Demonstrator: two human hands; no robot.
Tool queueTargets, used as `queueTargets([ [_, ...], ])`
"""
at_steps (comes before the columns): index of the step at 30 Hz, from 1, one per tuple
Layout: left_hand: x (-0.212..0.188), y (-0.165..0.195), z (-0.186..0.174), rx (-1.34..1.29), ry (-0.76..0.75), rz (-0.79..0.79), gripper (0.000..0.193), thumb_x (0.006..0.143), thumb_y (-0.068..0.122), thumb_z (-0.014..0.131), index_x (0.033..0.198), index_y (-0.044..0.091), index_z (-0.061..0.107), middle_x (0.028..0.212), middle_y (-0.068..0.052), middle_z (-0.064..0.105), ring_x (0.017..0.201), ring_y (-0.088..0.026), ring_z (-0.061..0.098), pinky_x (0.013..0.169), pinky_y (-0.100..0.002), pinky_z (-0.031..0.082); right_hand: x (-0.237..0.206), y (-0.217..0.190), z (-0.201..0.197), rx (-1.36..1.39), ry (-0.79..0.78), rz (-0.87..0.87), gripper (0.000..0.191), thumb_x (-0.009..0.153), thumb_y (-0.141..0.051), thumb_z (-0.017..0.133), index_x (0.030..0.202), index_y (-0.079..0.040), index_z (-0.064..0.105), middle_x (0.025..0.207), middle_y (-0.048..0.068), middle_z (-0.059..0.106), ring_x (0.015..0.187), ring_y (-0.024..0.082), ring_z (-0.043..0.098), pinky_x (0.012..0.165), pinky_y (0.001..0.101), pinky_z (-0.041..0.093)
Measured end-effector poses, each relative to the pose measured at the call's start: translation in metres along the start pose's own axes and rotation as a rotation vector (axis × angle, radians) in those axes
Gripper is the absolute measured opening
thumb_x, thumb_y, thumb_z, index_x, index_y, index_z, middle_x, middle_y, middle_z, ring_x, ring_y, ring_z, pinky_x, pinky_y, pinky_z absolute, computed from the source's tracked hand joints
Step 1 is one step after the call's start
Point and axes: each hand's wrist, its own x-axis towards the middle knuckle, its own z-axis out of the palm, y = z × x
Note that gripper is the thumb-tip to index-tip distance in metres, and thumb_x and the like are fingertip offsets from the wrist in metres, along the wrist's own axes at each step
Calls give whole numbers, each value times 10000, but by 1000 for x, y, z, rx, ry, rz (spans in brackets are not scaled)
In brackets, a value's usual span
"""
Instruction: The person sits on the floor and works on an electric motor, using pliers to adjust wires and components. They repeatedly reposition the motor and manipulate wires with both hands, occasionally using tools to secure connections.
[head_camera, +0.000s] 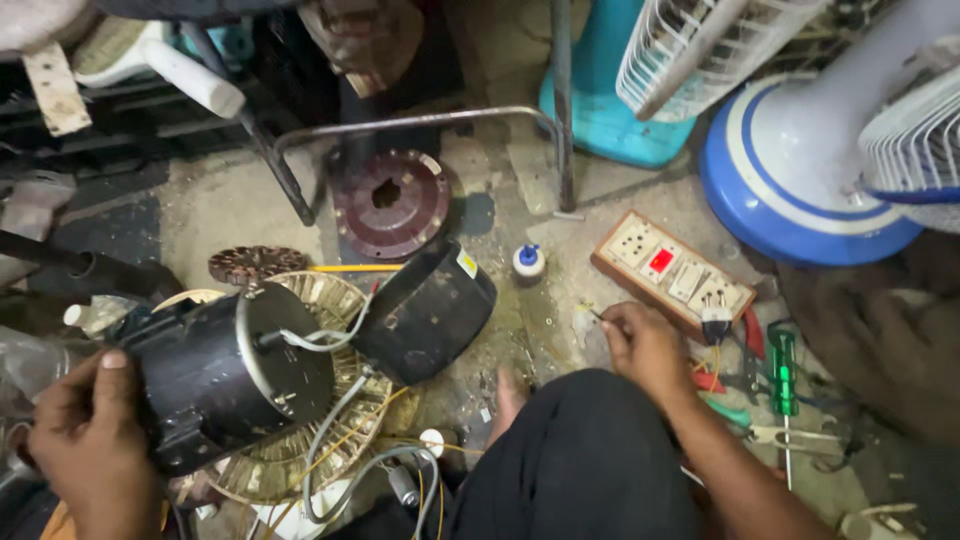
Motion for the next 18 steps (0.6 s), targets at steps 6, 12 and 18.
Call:
queueTargets([
  [6, 2, 20, 12, -2, 37, -25, 315, 1126, 226, 694, 1271, -53, 669, 1112, -66, 687, 1003, -112, 603, 926, -250, 481, 20, -31, -28, 542, 121, 62, 167, 926, -63, 730, 1080, -4, 700, 914, 61, 720, 810, 97, 653, 739, 257, 529],
  [12, -33, 76, 9, 457, 247, 456, 211, 1061, 70, 743, 1171, -89, 659, 1118, -184, 630, 1077, -280, 600, 1014, -370, 467, 2, -119, -70, 885, 147, 130, 146, 932, -54, 700, 1061, 5, 667, 906, 92, 732, 758, 127, 671, 696, 285, 564],
  [18, -187, 110, 60, 191, -386, 502, 500, 818, 207, 797, 1264, 26, 662, 1156, -207, 725, 1073, -385, 684, 919, -450, 503, -89, -229, -12, 1194, -132, 287, 125, 870, -65, 689, 974, -29, 630, 784, 93, 715, 632, 185, 696, 615, 323, 600],
])
